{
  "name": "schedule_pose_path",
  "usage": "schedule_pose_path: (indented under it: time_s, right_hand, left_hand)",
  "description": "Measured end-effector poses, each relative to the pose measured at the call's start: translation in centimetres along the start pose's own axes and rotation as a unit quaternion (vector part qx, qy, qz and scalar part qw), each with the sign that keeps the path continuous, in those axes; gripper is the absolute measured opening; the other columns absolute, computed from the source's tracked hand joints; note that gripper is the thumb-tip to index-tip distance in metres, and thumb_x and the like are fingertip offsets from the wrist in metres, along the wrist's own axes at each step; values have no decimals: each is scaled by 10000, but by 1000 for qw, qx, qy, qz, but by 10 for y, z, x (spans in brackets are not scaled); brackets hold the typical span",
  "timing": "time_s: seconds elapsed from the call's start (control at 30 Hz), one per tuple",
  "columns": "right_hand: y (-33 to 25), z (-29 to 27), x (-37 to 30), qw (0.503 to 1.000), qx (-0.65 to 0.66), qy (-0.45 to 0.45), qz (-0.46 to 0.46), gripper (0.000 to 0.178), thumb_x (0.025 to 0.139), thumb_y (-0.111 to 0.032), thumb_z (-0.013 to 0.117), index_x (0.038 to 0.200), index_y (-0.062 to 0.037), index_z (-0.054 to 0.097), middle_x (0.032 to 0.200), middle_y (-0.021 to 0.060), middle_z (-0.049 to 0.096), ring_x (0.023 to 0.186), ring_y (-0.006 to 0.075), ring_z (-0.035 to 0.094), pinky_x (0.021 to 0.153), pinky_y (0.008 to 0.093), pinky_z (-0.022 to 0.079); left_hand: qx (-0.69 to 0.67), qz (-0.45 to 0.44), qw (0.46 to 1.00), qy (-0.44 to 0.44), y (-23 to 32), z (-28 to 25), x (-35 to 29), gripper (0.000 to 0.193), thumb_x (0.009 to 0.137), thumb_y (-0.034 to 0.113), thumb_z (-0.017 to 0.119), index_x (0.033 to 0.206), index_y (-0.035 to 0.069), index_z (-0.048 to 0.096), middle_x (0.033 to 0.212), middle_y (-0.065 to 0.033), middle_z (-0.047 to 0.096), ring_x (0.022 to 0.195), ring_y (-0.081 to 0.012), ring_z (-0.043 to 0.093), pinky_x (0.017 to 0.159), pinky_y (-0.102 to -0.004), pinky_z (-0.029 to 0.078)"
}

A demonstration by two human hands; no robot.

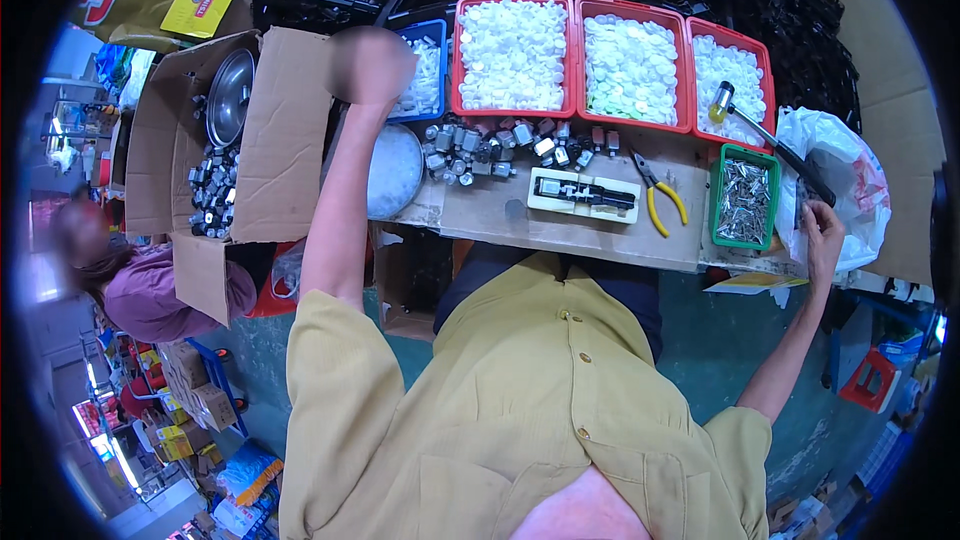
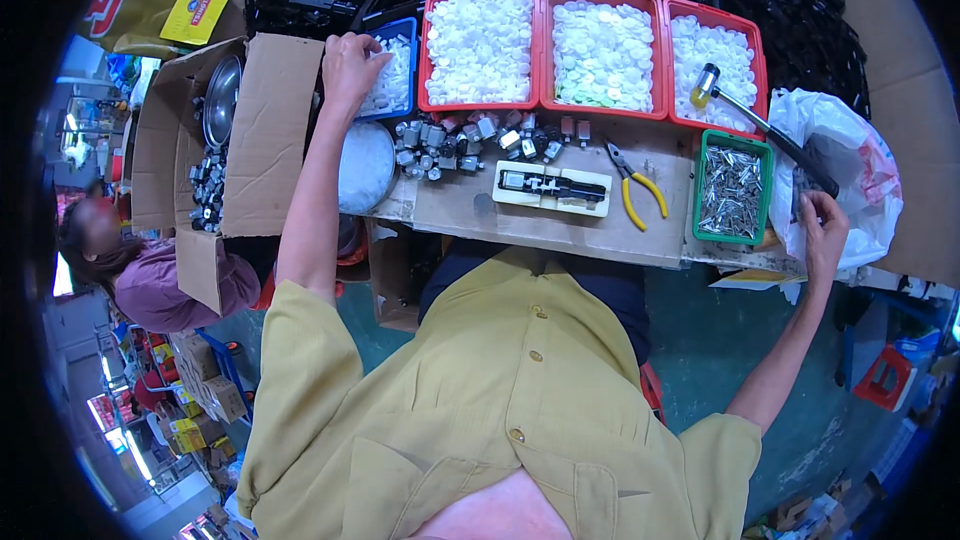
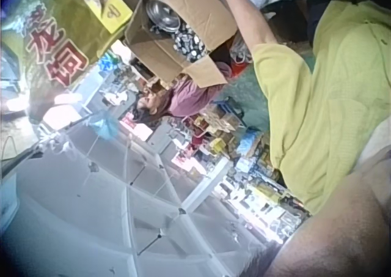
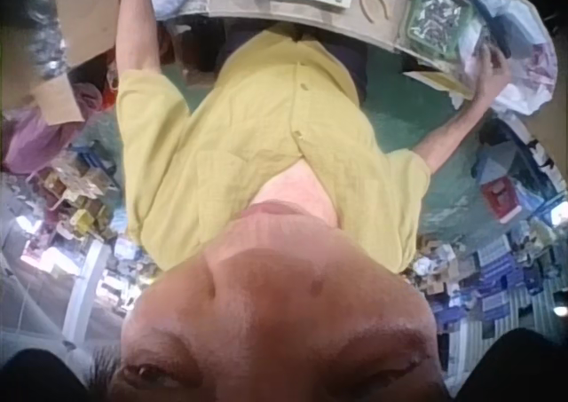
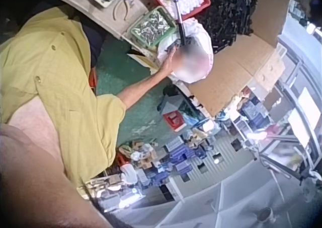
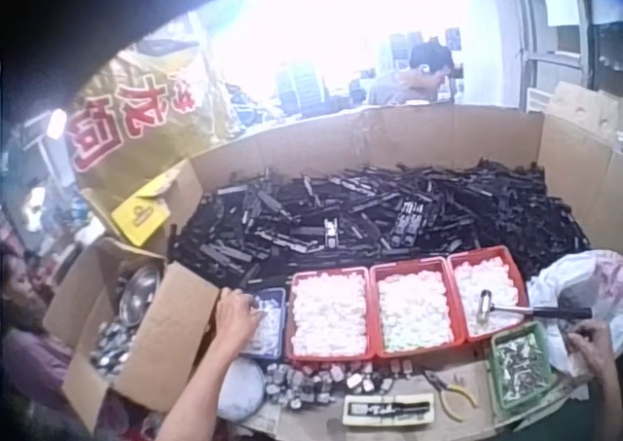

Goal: The person assembles small metal locks at a workbench. They pick up lock bodies and pins, place them into a wooden jig, and use a hammer to secure the components. The person repeatedly handles the lock parts and tools, organizing them into trays on the table.

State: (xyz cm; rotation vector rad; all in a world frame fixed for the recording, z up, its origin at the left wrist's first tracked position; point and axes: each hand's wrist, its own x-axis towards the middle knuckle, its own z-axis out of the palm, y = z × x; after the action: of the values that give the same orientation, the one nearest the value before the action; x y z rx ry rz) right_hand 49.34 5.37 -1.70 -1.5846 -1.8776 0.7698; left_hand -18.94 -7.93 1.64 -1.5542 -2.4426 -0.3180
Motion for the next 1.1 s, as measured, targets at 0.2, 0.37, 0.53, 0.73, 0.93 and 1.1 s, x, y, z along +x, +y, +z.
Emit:
schedule_pose_path:
  time_s: [0.2,0.37,0.53,0.73,0.93,1.1]
  right_hand:
    - [2,11,-9,989,-142,-19,-49,202,852,-58,671,1030,37,665,793,51,623,702,119,541,663,286,463]
    - [2,9,-12,988,-141,-2,-55,219,844,-54,682,1042,38,661,837,72,639,723,124,569,677,287,472]
    - [-23,2,-16,995,-91,22,-22,228,867,-89,715,1057,25,663,865,61,646,775,119,593,711,277,480]
    - [-40,-7,-20,998,-20,47,-29,220,900,-85,714,1083,27,667,898,29,658,816,77,585,739,236,478]
    - [-52,-10,-17,994,35,75,-74,194,901,-73,711,1077,7,687,906,12,672,792,66,585,729,224,474]
    - [-79,-2,-17,994,20,40,-96,191,919,-40,683,1100,22,676,943,14,654,844,68,587,772,219,466]
  left_hand:
    - [-98,-9,995,-23,-9,7,4,148,719,131,771,833,41,744,785,-115,691,846,-288,614,781,-414,513]
    - [-245,-14,970,-2,-5,7,3,208,750,70,751,955,42,731,753,-91,684,705,-196,659,679,-347,535]
    - [-444,-71,893,-16,-15,-4,-2,274,832,42,722,1104,18,703,801,-31,677,704,-95,661,644,-249,535]
    - [-484,-65,873,19,-21,-43,-44,142,833,70,745,946,-15,745,810,-67,721,722,-88,659,654,-221,527]
    - [-290,-29,955,55,-22,-56,-105,124,751,101,794,844,26,763,805,-95,710,749,-172,667,676,-319,509]
    - [-204,-1,977,61,-25,-39,-137,128,713,86,799,832,57,762,773,-116,678,813,-255,649,711,-369,512]
